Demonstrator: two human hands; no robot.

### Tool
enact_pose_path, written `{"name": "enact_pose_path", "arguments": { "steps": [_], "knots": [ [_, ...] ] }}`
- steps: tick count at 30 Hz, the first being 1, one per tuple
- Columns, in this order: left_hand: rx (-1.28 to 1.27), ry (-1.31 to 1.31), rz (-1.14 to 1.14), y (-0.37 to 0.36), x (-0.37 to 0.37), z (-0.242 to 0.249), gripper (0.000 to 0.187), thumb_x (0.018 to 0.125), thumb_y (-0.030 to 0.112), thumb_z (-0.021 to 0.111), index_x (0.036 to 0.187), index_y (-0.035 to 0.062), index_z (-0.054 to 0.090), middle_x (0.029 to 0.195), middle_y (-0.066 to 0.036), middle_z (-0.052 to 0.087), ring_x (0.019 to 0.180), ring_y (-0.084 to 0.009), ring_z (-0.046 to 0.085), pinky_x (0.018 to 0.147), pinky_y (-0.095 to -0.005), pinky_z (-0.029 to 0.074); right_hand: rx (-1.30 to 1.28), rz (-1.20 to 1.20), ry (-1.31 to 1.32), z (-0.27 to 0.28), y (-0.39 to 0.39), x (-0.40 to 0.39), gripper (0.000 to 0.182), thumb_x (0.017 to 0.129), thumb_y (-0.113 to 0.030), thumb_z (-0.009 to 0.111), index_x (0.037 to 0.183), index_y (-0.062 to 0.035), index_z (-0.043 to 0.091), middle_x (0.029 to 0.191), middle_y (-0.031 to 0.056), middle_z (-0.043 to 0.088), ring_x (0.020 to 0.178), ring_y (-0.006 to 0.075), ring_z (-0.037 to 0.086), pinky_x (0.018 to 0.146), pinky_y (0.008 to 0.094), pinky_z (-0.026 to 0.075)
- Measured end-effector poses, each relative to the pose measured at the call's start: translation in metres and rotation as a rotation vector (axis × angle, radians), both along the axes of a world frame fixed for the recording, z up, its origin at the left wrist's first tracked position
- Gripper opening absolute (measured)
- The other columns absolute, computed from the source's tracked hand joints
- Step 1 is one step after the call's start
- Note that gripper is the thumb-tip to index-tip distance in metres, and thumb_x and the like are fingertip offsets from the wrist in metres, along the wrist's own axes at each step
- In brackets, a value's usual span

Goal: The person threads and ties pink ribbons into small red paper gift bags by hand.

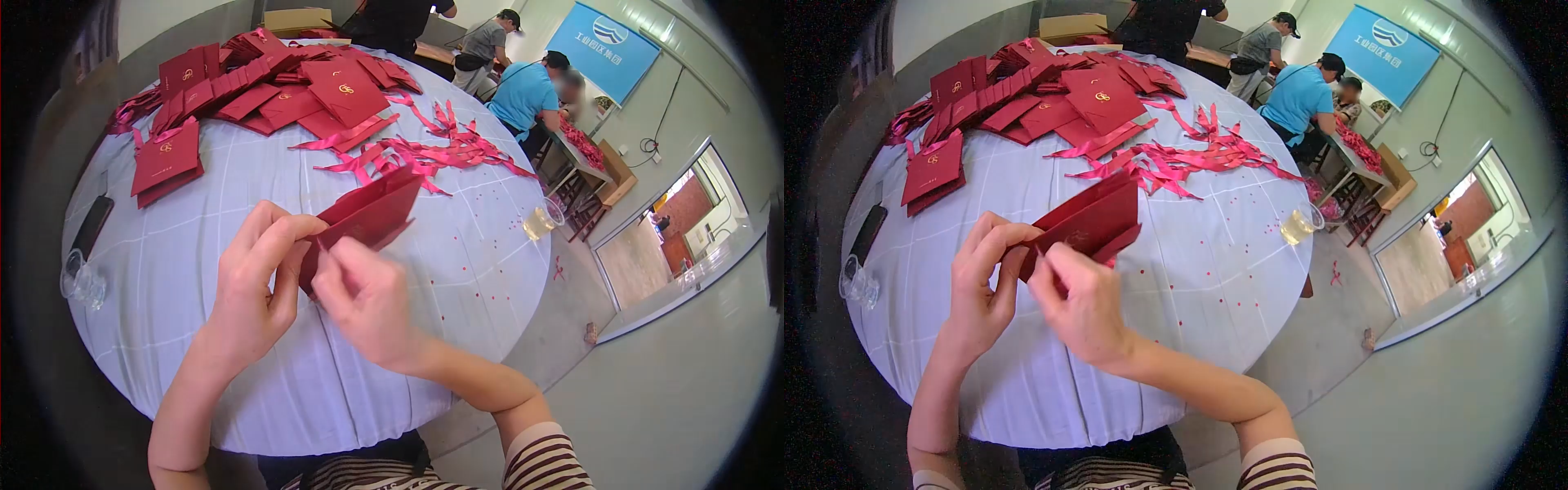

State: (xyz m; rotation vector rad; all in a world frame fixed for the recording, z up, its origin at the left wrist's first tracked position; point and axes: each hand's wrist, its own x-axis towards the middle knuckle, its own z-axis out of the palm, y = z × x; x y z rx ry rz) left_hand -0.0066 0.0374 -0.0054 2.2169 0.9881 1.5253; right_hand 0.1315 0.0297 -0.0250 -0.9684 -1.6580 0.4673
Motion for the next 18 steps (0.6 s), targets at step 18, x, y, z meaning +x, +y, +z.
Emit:
{"name": "enact_pose_path", "arguments": {
  "steps": [18],
  "knots": [
    [0.168,0.067,0.142,0.0027,0.0049,-0.0057,0.026,0.074,-0.019,0.055,0.094,-0.0028,0.059,0.087,-0.012,0.044,0.072,-0.0221,0.049,0.058,-0.0303,0.043,-0.091,0.025,0.067,-0.002,0.0082,-0.0009,0.015,0.082,-0.002,0.058,0.072,0.0015,0.047,0.06,0.0153,0.052,0.051,0.0226,0.05,0.046,0.0346,0.04]
  ]
}}
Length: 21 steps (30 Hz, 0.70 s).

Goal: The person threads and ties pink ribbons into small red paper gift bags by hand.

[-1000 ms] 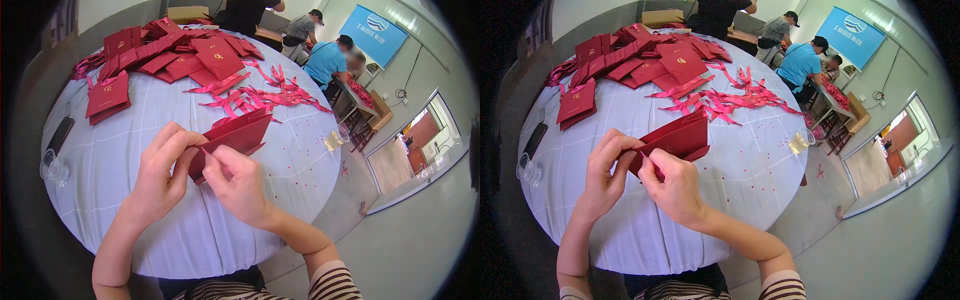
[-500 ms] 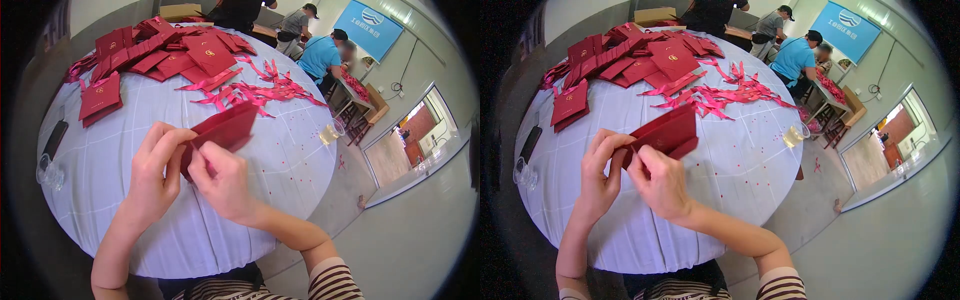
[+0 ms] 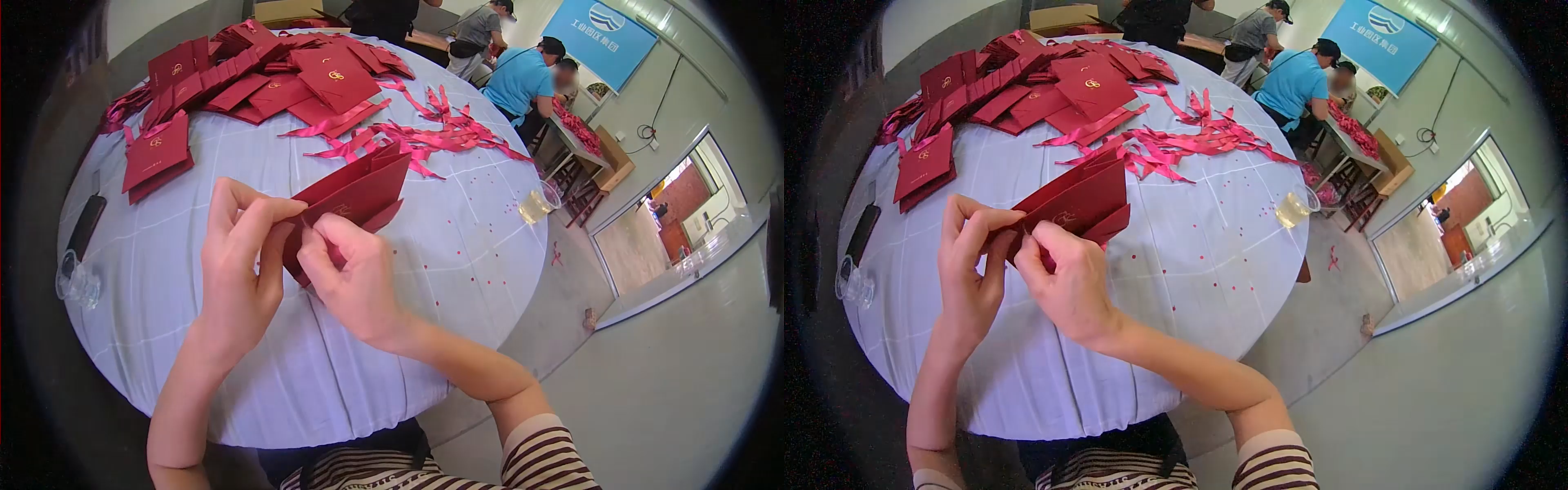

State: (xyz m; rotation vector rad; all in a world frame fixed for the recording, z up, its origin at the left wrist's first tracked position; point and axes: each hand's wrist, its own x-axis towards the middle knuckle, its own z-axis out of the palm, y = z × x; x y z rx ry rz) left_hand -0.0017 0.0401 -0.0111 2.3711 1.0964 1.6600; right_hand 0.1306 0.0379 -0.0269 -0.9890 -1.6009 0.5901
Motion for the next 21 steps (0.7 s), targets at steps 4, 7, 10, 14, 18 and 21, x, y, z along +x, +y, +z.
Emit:
{"name": "enact_pose_path", "arguments": {
  "steps": [4,7,10,14,18,21],
  "knots": [
    [-0.056,-0.056,0.001,-0.001,0.0,0.0,0.025,0.074,-0.018,0.055,0.092,-0.0024,0.059,0.084,-0.011,0.044,0.074,-0.0223,0.046,0.059,-0.0311,0.042,-0.147,0.078,0.143,-0.002,-0.001,-0.002,0.017,0.082,-0.003,0.058,0.071,0.0015,0.046,0.06,0.0167,0.053,0.048,0.0265,0.053,0.046,0.0366,0.04],
    [-0.01,-0.029,0.017,0.0,0.002,-0.002,0.025,0.074,-0.018,0.055,0.092,-0.0025,0.059,0.083,-0.011,0.044,0.074,-0.0225,0.046,0.06,-0.0312,0.041,0.199,-0.057,-0.058,-0.008,0.002,-0.002,0.017,0.088,-0.006,0.055,0.073,0.002,0.05,0.057,0.0003,0.048,0.052,0.0061,0.042,0.045,0.0257,0.036],
    [0.003,-0.024,0.033,-0.002,0.003,-0.002,0.025,0.074,-0.018,0.057,0.092,-0.0021,0.06,0.082,-0.01,0.045,0.075,-0.0217,0.045,0.061,-0.0299,0.04,0.183,-0.077,-0.094,-0.009,0.003,-0.002,0.019,0.09,-0.009,0.051,0.075,0.0025,0.052,0.059,-0.0025,0.047,0.053,0.0055,0.042,0.046,0.0244,0.035],
    [0.01,0.006,0.008,-0.004,0.005,0.0,0.027,0.073,-0.019,0.056,0.094,-0.0025,0.059,0.085,-0.012,0.044,0.075,-0.0233,0.047,0.06,-0.0307,0.041,-0.078,0.127,0.147,0.0,0.01,0.002,0.016,0.087,-0.007,0.054,0.076,0.0028,0.049,0.059,0.0154,0.05,0.05,0.019,0.048,0.048,0.0326,0.039],
    [0.015,-0.006,0.013,0.0,0.003,-0.002,0.029,0.073,-0.018,0.057,0.097,-0.0019,0.059,0.085,-0.012,0.045,0.075,-0.0233,0.048,0.061,-0.0306,0.042,0.039,0.111,0.009,-0.002,0.012,0.006,0.014,0.09,-0.007,0.053,0.081,0.0022,0.05,0.068,0.0162,0.056,0.056,0.029,0.054,0.053,0.0372,0.042],
    [-0.026,-0.065,0.031,0.001,0.001,-0.003,0.029,0.074,-0.017,0.058,0.097,-0.0013,0.059,0.085,-0.011,0.047,0.074,-0.0227,0.048,0.061,-0.0308,0.043,0.195,0.016,-0.187,0.001,0.013,0.012,0.01,0.092,-0.009,0.055,0.089,0.0011,0.054,0.073,0.0084,0.057,0.058,0.0157,0.052,0.053,0.0305,0.043]
  ]
}}
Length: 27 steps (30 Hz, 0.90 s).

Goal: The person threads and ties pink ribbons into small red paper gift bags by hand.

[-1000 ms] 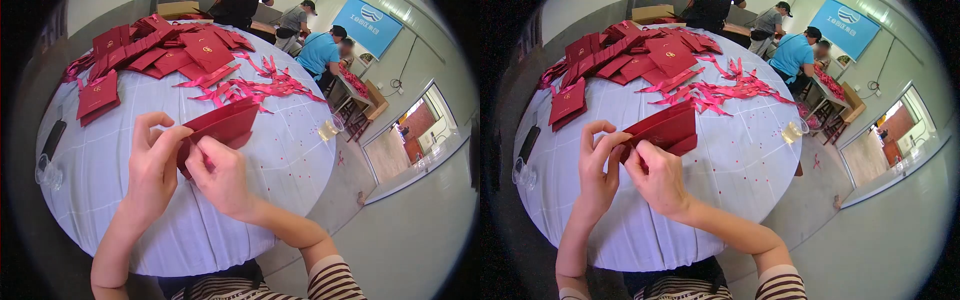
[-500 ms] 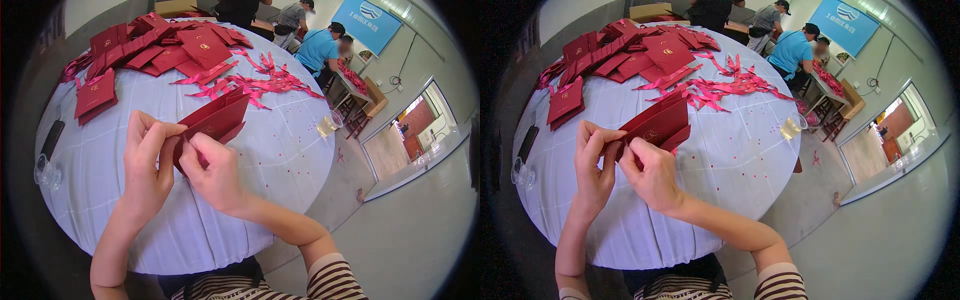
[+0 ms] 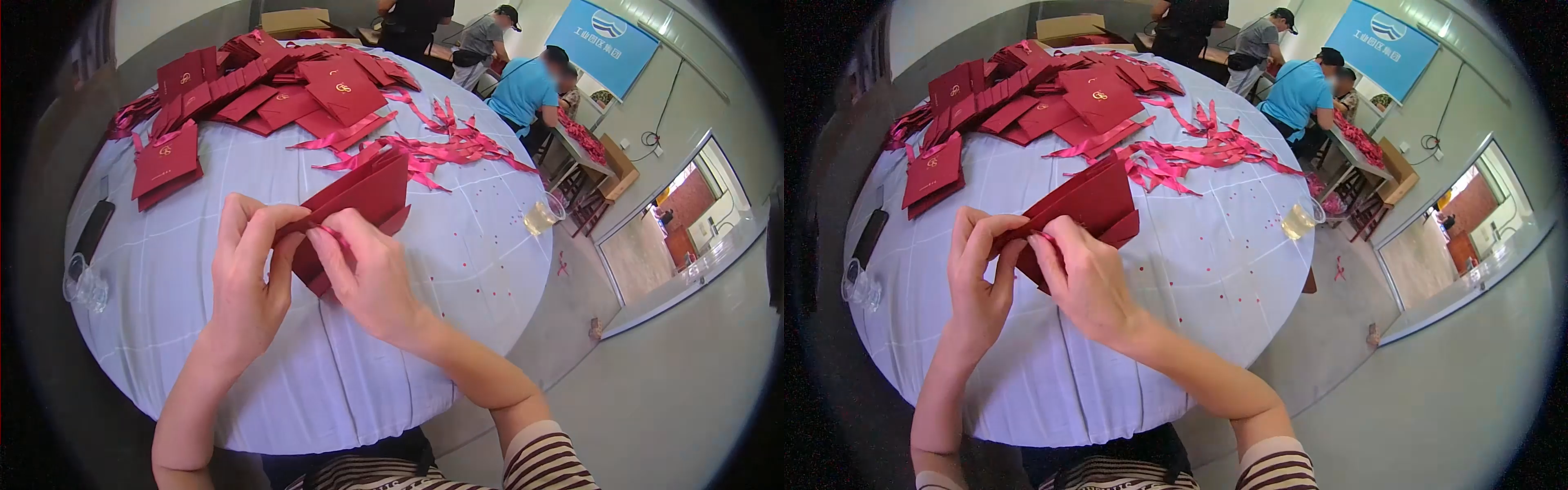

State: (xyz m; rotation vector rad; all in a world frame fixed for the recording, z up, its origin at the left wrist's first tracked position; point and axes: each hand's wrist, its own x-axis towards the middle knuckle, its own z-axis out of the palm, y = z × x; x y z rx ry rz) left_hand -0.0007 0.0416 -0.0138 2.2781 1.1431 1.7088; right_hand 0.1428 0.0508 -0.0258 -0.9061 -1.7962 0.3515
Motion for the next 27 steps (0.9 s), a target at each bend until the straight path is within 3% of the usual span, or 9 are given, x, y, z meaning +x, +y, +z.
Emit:
{"name": "enact_pose_path", "arguments": {
  "steps": [1,4,5,9,12,16,23,27],
  "knots": [
    [0.002,-0.016,-0.014,0.002,-0.001,0.0,0.027,0.074,-0.017,0.059,0.097,-0.0012,0.059,0.085,-0.011,0.047,0.074,-0.0226,0.049,0.062,-0.031,0.043,0.104,-0.054,-0.038,-0.001,0.002,0.001,0.011,0.089,-0.007,0.06,0.093,0.0009,0.053,0.074,0.0094,0.06,0.057,0.0193,0.054,0.055,0.0313,0.046],
    [0.01,-0.04,-0.03,0.003,0.0,-0.003,0.025,0.075,-0.015,0.06,0.095,-0.001,0.058,0.085,-0.011,0.048,0.074,-0.0225,0.049,0.062,-0.0311,0.043,0.292,-0.193,-0.076,0.008,0.003,0.003,0.026,0.08,-0.005,0.07,0.101,-0.0023,0.055,0.093,0.0118,0.053,0.066,0.0184,0.055,0.058,0.0286,0.048],
    [0.021,-0.054,-0.039,0.003,0.0,-0.003,0.024,0.075,-0.015,0.06,0.094,-0.001,0.058,0.084,-0.011,0.049,0.074,-0.0226,0.05,0.062,-0.0312,0.043,0.287,-0.207,-0.131,0.01,0.002,0.006,0.035,0.074,-0.006,0.074,0.104,-0.0044,0.055,0.1,0.0111,0.047,0.077,0.0211,0.052,0.064,0.0308,0.046],
    [-0.005,-0.04,-0.062,0.003,-0.003,0.0,0.022,0.076,-0.015,0.06,0.094,-0.0018,0.057,0.086,-0.012,0.049,0.075,-0.0233,0.05,0.063,-0.0316,0.044,0.48,-0.225,-0.331,0.016,0.011,0.015,0.04,0.067,-0.009,0.076,0.102,-0.0076,0.056,0.103,0.0091,0.048,0.091,0.0277,0.046,0.076,0.0376,0.038],
    [-0.006,-0.009,-0.089,0.003,-0.004,0.002,0.021,0.076,-0.015,0.059,0.093,-0.003,0.056,0.089,-0.013,0.048,0.077,-0.0242,0.051,0.066,-0.032,0.045,0.538,-0.211,-0.432,0.028,0.008,0.016,0.036,0.066,-0.011,0.075,0.097,-0.009,0.057,0.101,0.0075,0.051,0.088,0.0259,0.046,0.077,0.0381,0.036],
    [0.026,-0.003,-0.03,0.005,-0.003,-0.002,0.02,0.076,-0.014,0.059,0.093,-0.0035,0.054,0.093,-0.014,0.046,0.08,-0.0252,0.052,0.068,-0.0325,0.046,0.501,-0.18,-0.457,0.034,0.012,0.016,0.029,0.066,-0.012,0.075,0.089,-0.011,0.058,0.087,0.0016,0.053,0.083,0.0219,0.046,0.072,0.0366,0.033],
    [-0.007,-0.028,-0.057,0.001,-0.003,-0.002,0.02,0.076,-0.013,0.062,0.09,-0.0031,0.053,0.092,-0.014,0.046,0.078,-0.0248,0.052,0.063,-0.0331,0.047,0.434,-0.136,-0.661,0.056,0.005,0.017,0.014,0.071,-0.012,0.071,0.08,-0.0092,0.062,0.081,0.0021,0.05,0.081,0.0208,0.046,0.071,0.0357,0.032],
    [0.01,-0.025,-0.072,-0.001,-0.003,0.0,0.019,0.076,-0.013,0.063,0.089,-0.003,0.054,0.091,-0.013,0.046,0.075,-0.0247,0.052,0.061,-0.0337,0.047,0.219,0.032,-0.667,0.07,0.009,0.022,0.01,0.075,-0.014,0.068,0.08,-0.0062,0.063,0.081,0.0045,0.052,0.081,0.0222,0.049,0.074,0.0352,0.035]
  ]
}}
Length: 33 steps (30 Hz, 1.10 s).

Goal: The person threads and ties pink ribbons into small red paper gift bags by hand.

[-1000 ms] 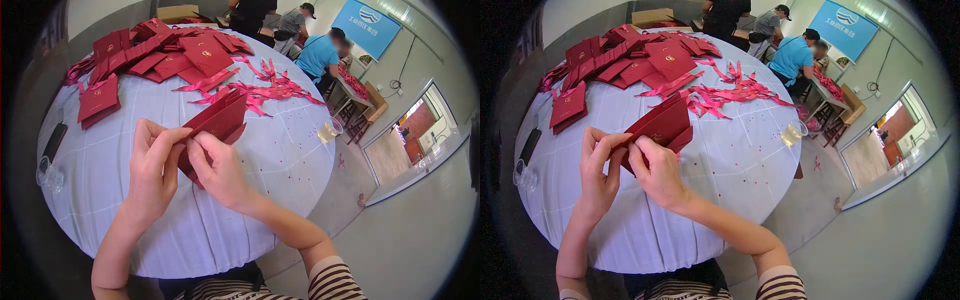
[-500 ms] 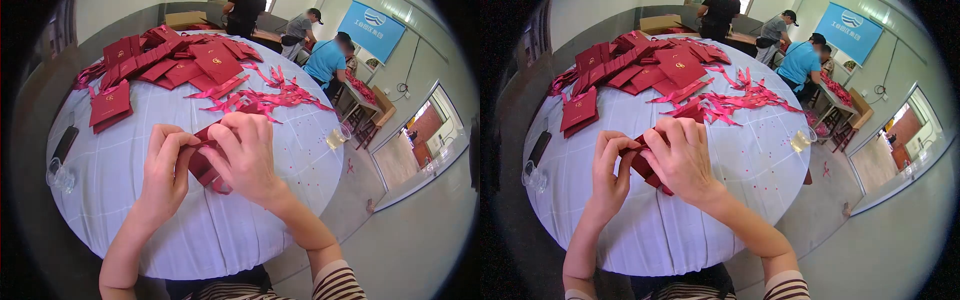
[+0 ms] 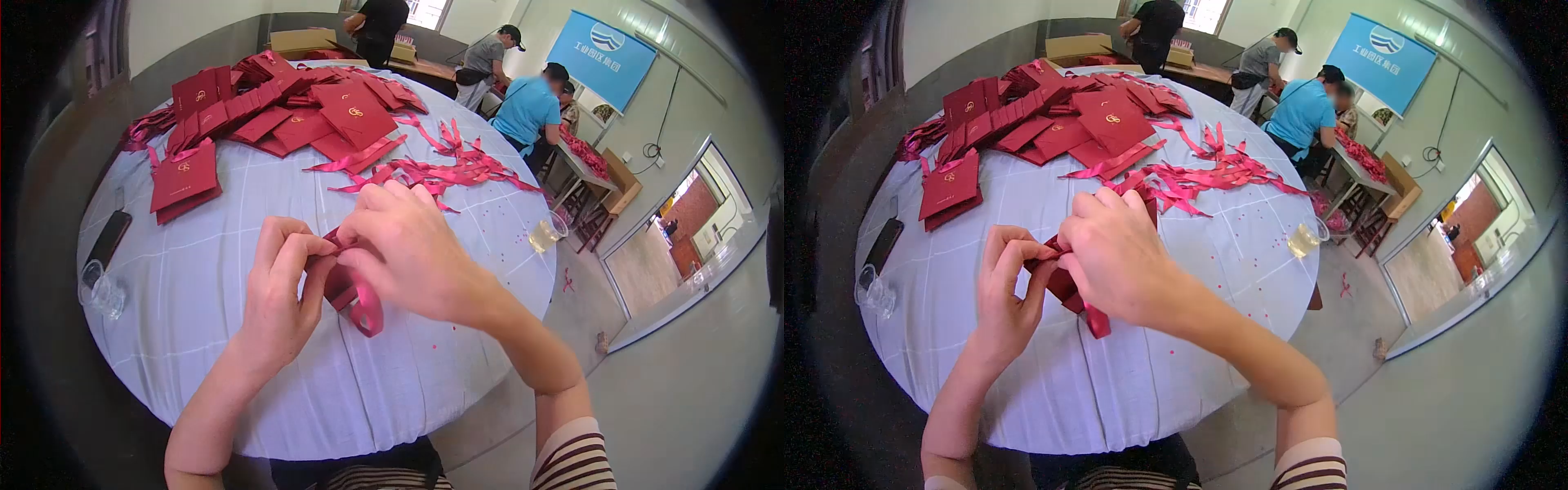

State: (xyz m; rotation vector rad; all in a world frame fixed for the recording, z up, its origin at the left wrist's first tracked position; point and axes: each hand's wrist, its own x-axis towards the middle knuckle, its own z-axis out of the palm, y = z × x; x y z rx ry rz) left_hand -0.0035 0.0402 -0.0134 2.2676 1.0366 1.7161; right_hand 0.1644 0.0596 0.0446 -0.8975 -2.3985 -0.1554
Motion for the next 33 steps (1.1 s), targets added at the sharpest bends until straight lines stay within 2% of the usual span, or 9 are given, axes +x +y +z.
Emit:
{"name": "enact_pose_path", "arguments": {
  "steps": [2,4,5,7,8,15,24,26,33],
  "knots": [
    [-0.002,-0.01,-0.015,0.0,0.0,0.0,0.017,0.076,-0.012,0.063,0.088,-0.0027,0.055,0.091,-0.013,0.048,0.075,-0.0252,0.053,0.061,-0.0342,0.047,-0.075,0.038,-0.008,0.01,0.003,0.002,0.01,0.077,-0.014,0.066,0.08,-0.0051,0.064,0.08,0.0057,0.052,0.08,0.0227,0.05,0.073,0.035,0.038],
    [0.005,-0.01,-0.022,-0.001,0.001,0.0,0.017,0.077,-0.011,0.063,0.089,-0.0026,0.055,0.092,-0.014,0.049,0.076,-0.0258,0.054,0.061,-0.0345,0.047,-0.376,0.031,-0.022,0.022,0.007,0.003,0.015,0.079,-0.017,0.065,0.081,-0.0025,0.066,0.078,0.0077,0.055,0.076,0.0229,0.055,0.07,0.0343,0.043],
    [0.007,-0.007,-0.031,-0.001,0.001,0.001,0.016,0.077,-0.01,0.063,0.089,-0.0025,0.055,0.093,-0.014,0.05,0.077,-0.0264,0.056,0.062,-0.0348,0.047,-0.37,0.03,-0.023,0.027,0.011,0.004,0.015,0.079,-0.017,0.065,0.081,-0.0025,0.066,0.078,0.0077,0.055,0.076,0.0229,0.055,0.07,0.0343,0.043],
    [0.02,0.004,-0.031,-0.001,0.002,0.002,0.016,0.077,-0.009,0.063,0.089,-0.0025,0.055,0.094,-0.014,0.051,0.078,-0.0267,0.057,0.062,-0.035,0.048,-0.532,0.026,-0.071,0.034,0.019,0.007,0.018,0.08,-0.018,0.065,0.082,-0.0008,0.068,0.078,0.0091,0.057,0.074,0.0222,0.058,0.067,0.0333,0.046],
    [0.027,0.014,-0.029,-0.001,0.002,0.002,0.015,0.078,-0.008,0.063,0.089,-0.0024,0.055,0.095,-0.014,0.052,0.078,-0.0271,0.057,0.063,-0.0352,0.048,-0.551,0.034,-0.08,0.037,0.022,0.006,0.019,0.08,-0.018,0.064,0.082,0.0006,0.068,0.077,0.0104,0.061,0.073,0.0219,0.06,0.067,0.0329,0.047],
    [0.015,-0.004,-0.025,-0.002,0.004,0.0,0.014,0.078,-0.007,0.064,0.088,-0.0028,0.055,0.095,-0.014,0.054,0.077,-0.0273,0.058,0.063,-0.0354,0.048,-0.641,-0.03,-0.196,0.042,0.031,-0.003,0.019,0.079,-0.016,0.064,0.082,0.0023,0.068,0.07,0.0129,0.065,0.065,0.021,0.062,0.064,0.0325,0.049],
    [0.022,0.029,0.0,0.002,0.001,0.0,0.01,0.08,-0.004,0.064,0.088,-0.0032,0.057,0.096,-0.014,0.055,0.076,-0.0264,0.059,0.063,-0.0343,0.049,-0.66,-0.063,-0.175,0.041,0.033,-0.008,0.018,0.076,-0.016,0.066,0.081,0.0013,0.069,0.068,0.009,0.065,0.065,0.0147,0.061,0.064,0.0298,0.049],
    [-0.042,-0.004,-0.031,0.001,0.002,-0.001,0.008,0.081,-0.004,0.063,0.087,-0.0038,0.057,0.097,-0.014,0.055,0.077,-0.0261,0.06,0.063,-0.0341,0.049,-0.741,-0.113,-0.008,0.037,0.027,-0.007,0.018,0.074,-0.015,0.066,0.079,0.0015,0.068,0.071,0.0082,0.064,0.068,0.014,0.061,0.065,0.029,0.049],
    [-0.038,0.017,-0.06,0.002,-0.001,0.001,0.01,0.081,-0.006,0.061,0.089,-0.0043,0.057,0.099,-0.015,0.054,0.079,-0.027,0.06,0.065,-0.0344,0.049,-0.852,-0.079,0.188,0.03,0.024,-0.005,0.013,0.076,-0.013,0.066,0.077,0.0005,0.068,0.075,0.0063,0.063,0.072,0.0112,0.059,0.069,0.027,0.048]
  ]
}}
